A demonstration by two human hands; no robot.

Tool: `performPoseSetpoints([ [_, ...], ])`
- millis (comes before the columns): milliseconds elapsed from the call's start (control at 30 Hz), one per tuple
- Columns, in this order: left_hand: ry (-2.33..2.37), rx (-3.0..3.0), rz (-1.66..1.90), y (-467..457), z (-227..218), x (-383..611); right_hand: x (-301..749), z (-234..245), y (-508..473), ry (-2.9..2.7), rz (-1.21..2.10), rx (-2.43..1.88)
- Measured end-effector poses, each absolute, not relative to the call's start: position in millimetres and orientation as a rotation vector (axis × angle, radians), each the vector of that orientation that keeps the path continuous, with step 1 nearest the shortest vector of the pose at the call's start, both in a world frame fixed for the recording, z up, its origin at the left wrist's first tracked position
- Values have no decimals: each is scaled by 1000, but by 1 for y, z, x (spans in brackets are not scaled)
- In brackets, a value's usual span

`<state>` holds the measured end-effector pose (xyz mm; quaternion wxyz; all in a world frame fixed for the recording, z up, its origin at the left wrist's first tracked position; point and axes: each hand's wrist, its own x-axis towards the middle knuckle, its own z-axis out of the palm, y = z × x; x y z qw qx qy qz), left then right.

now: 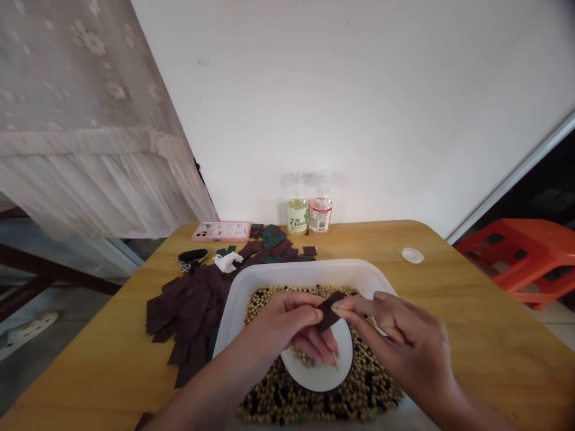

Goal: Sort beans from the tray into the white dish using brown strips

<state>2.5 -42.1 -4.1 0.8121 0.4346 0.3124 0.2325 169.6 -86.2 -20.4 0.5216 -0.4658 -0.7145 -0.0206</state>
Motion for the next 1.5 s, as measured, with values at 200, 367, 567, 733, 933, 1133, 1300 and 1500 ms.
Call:
performPoseSetpoints([
  [200,689,950,484,-43,-1,3,169,-20,-86,-1707,1,-1083],
  [367,687,963,481,-42,-1,3,169,-20,-87,-1702,-6,-1093],
  [567,688,970,498,-41,-1,2,171,-20,-86,-1717,-16,-1107],
  [733,690,977,502,-42,0,2,170,-20,-87,-1688,-18,-1133],
  [933,707,1009,480,-43,1,2,169,-20,-86,-1671,3,-1113],
  [1133,751,1025,501,-44,3,3,170,-20,-85,-1653,21,-1081],
  [1300,735,1029,523,-44,3,2,169,-20,-86,-1633,57,-1044],
  [1500,656,1011,465,-41,0,-1,169,-21,-86,-1644,63,-1062],
])
